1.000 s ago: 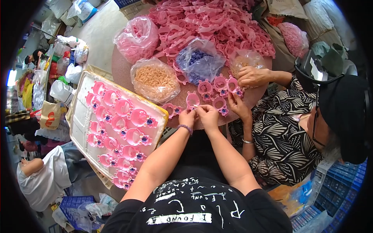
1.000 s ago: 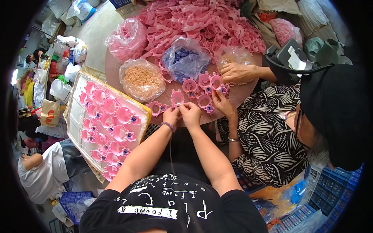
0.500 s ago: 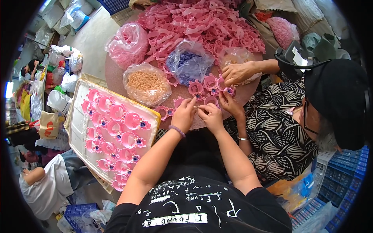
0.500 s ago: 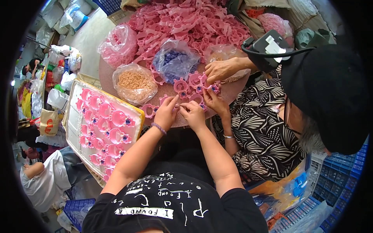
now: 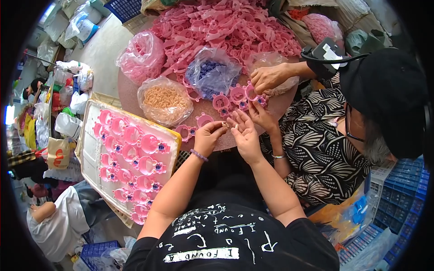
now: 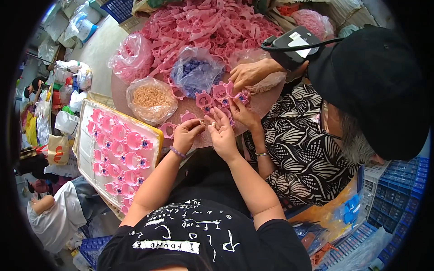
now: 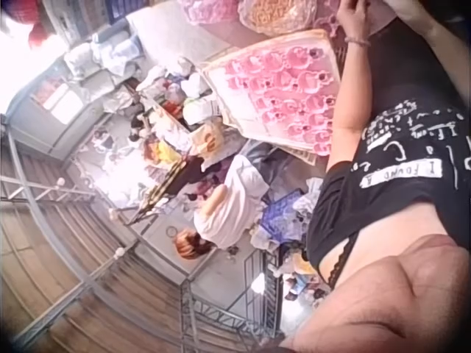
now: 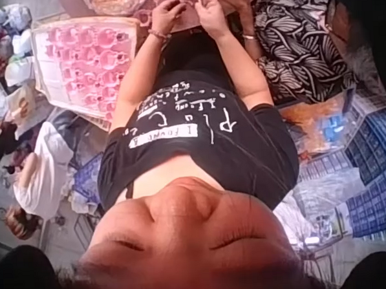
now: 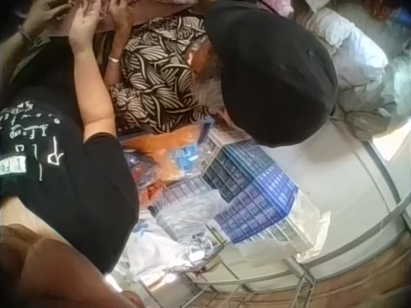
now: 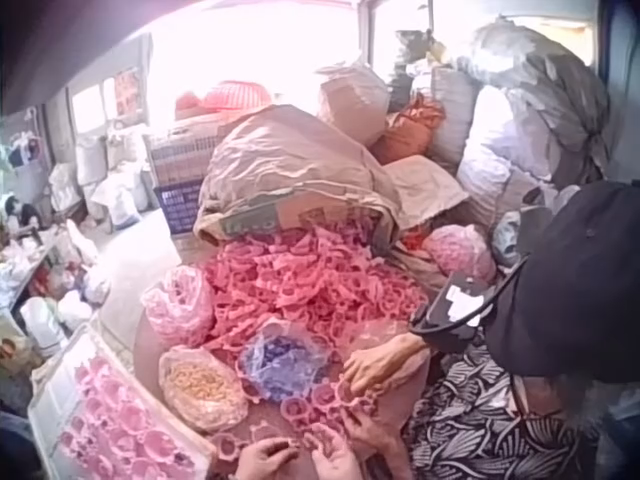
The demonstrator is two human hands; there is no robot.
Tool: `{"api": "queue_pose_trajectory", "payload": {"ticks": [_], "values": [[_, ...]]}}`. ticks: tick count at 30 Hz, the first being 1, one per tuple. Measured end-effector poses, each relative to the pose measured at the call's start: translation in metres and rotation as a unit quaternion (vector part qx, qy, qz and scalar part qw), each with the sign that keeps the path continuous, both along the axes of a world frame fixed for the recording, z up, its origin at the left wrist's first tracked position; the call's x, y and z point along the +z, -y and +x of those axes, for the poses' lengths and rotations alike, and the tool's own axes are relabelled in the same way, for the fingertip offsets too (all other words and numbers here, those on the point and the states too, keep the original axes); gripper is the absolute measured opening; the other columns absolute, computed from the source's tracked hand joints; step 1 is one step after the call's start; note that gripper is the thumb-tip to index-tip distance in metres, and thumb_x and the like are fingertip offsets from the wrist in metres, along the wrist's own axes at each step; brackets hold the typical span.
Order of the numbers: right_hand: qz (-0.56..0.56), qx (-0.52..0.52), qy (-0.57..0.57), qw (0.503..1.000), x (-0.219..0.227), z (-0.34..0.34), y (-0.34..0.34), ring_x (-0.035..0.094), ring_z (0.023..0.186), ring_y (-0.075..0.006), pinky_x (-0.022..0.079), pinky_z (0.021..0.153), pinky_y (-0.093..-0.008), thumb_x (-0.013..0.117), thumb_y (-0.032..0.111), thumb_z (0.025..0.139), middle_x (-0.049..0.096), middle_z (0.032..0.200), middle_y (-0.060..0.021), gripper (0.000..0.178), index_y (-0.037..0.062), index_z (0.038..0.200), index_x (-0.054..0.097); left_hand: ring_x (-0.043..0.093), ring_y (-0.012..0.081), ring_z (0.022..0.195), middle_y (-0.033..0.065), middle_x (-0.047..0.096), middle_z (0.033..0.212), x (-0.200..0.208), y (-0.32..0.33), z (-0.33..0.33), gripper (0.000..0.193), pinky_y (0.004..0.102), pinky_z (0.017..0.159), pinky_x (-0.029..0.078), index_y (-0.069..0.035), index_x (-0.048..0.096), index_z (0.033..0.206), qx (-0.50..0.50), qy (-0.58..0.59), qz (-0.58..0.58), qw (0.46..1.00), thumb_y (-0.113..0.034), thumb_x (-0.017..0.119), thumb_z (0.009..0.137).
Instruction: Decorating small pink plastic toy frames by sticking blue decorative flowers onto them.
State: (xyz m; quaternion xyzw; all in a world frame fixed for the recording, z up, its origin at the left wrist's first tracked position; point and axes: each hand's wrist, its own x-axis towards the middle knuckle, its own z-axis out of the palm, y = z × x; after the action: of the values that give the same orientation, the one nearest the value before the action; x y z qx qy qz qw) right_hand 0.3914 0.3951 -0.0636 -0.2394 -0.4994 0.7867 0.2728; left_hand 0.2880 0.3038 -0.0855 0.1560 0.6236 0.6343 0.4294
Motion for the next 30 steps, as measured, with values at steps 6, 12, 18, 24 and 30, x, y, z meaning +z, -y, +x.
{"api": "queue_pose_trajectory", "payload": {"ticks": [6, 12, 18, 24, 30], "values": [[-0.078, -0.011, -0.003, 0.997, -0.002, 0.003, 0.0, 0.056, 0.101, -0.0174, 0.044, 0.089, -0.0256, 0.054, -0.003, 0.085, 0.055, 0.114, -0.0126, 0.042, -0.0025, 0.124, 0.038, 0.061, 0.0125, 0.084, 0.0072, 0.063, 0.095, 0.014, 0.003, 0.006, 0.021, 0.0245, 0.073, 0.05, 0.001, 0.059, 0.104, 0.019, 0.084, 0.03, 0.996, -0.005, 0.06, 0.084], [-0.058, 0.0, 0.023, 0.998, -0.005, 0.008, 0.0, 0.061, 0.079, -0.0106, 0.05, 0.075, -0.0225, 0.059, 0.004, 0.084, 0.062, 0.098, -0.0066, 0.024, 0.0004, 0.107, 0.054, 0.06, 0.0105, 0.081, 0.0051, 0.064, 0.091, 0.015, 0.014, 0.004, 0.02, 0.0218, 0.069, 0.048, 0.0, 0.061, 0.101, 0.046, 0.055, 0.066, 0.995, -0.006, 0.063, 0.081], [-0.272, 0.065, -0.06, 0.958, 0.012, 0.007, 0.006, 0.062, 0.079, -0.0121, 0.051, 0.073, -0.0221, 0.061, 0.004, 0.083, 0.063, 0.093, -0.0055, 0.017, 0.0037, 0.1, 0.057, 0.061, 0.0119, 0.084, 0.0079, 0.065, 0.094, 0.023, 0.012, -0.001, 0.022, 0.0227, 0.075, 0.049, 0.002, 0.061, 0.102, 0.049, 0.044, 0.113, 0.991, 0.0, 0.062, 0.081], [-0.135, 0.035, -0.087, 0.986, 0.005, 0.004, 0.016, 0.06, 0.083, -0.0119, 0.048, 0.077, -0.0216, 0.06, -0.001, 0.081, 0.063, 0.094, -0.006, 0.015, 0.0019, 0.096, 0.061, 0.061, 0.0134, 0.086, 0.0093, 0.064, 0.095, 0.03, 0.012, -0.005, 0.023, 0.023, 0.077, 0.049, 0.004, 0.06, 0.104, 0.028, 0.032, 0.121, 0.992, 0.002, 0.059, 0.081], [-0.068, -0.012, -0.052, 0.996, 0.015, 0.0, 0.021, 0.058, 0.083, -0.0104, 0.047, 0.078, -0.0209, 0.062, -0.002, 0.08, 0.063, 0.092, -0.005, 0.015, 0.0005, 0.094, 0.063, 0.061, 0.0128, 0.085, 0.0089, 0.064, 0.095, 0.039, 0.012, -0.005, 0.022, 0.0229, 0.075, 0.05, 0.003, 0.062, 0.103, 0.031, -0.033, 0.083, 0.995, 0.003, 0.06, 0.081]]}}
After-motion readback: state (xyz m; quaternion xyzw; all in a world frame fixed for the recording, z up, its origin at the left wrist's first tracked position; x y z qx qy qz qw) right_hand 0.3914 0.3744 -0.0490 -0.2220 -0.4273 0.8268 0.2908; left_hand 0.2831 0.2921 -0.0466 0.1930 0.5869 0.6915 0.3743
